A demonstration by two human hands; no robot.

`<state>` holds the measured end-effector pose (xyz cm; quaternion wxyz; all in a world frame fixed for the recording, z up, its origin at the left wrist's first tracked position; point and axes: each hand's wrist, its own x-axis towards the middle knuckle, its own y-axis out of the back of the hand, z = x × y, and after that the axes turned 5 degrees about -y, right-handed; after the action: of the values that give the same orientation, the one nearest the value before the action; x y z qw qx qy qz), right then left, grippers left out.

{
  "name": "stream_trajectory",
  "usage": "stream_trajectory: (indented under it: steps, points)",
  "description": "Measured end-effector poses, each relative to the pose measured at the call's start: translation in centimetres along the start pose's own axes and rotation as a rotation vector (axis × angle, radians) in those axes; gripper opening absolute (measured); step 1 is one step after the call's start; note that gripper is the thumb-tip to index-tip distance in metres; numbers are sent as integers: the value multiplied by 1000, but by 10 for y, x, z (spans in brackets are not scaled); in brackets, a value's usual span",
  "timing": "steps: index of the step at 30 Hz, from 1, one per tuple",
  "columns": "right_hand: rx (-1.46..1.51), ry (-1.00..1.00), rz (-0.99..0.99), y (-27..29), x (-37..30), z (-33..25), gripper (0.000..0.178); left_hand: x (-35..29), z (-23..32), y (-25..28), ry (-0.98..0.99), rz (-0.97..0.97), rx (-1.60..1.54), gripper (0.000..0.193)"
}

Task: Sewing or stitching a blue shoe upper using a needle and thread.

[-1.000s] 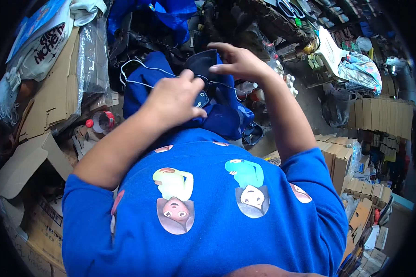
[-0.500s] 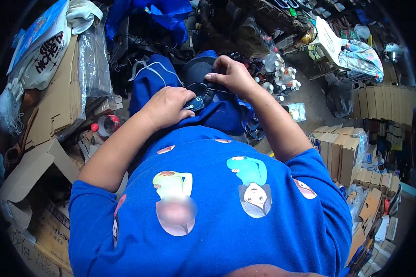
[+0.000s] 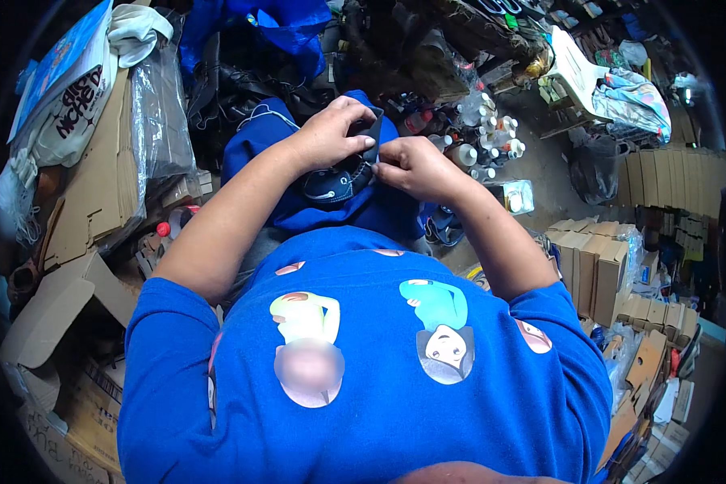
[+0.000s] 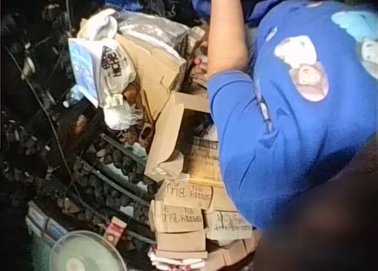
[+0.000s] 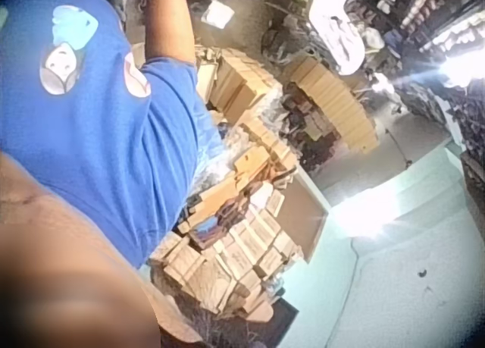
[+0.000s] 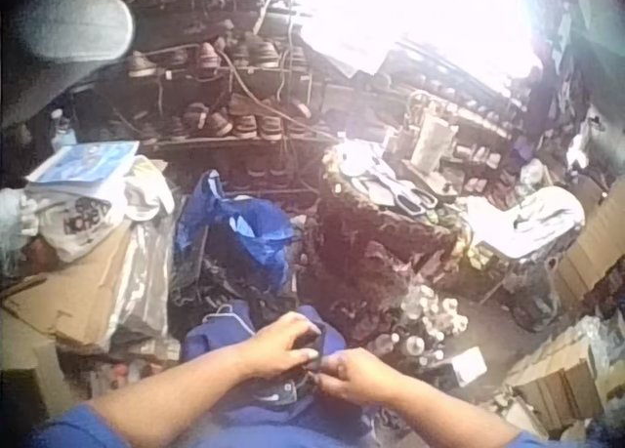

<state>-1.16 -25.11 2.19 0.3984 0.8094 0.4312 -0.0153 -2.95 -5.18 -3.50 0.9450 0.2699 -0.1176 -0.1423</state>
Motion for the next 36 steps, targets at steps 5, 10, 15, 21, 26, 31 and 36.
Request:
stream_trajectory:
  steps: [5,10,15,21,26,31,36]
  points:
    - [381,-14,81,6,-28,5,25,6,5,5,28,-27,47,38]
    - [243,41,231,10,-26,-3,16,16,-4,28,40,-180,27,41]
    - [-21,42,243,2,-17,-1,20,22,5,40,91,-301,-191,31]
    - [-25,5,252,5,-15,-5,19,22,8,48,111,-430,-281,31]
    - [-27,38,259,5,-15,-5,18,22,9,53,146,-517,-286,38]
    - [-68,81,256,2,-12,-4,18,21,9,53,173,-520,-291,40]
    - [-223,15,264,4,-10,-16,17,23,4,51,178,-521,-328,39]
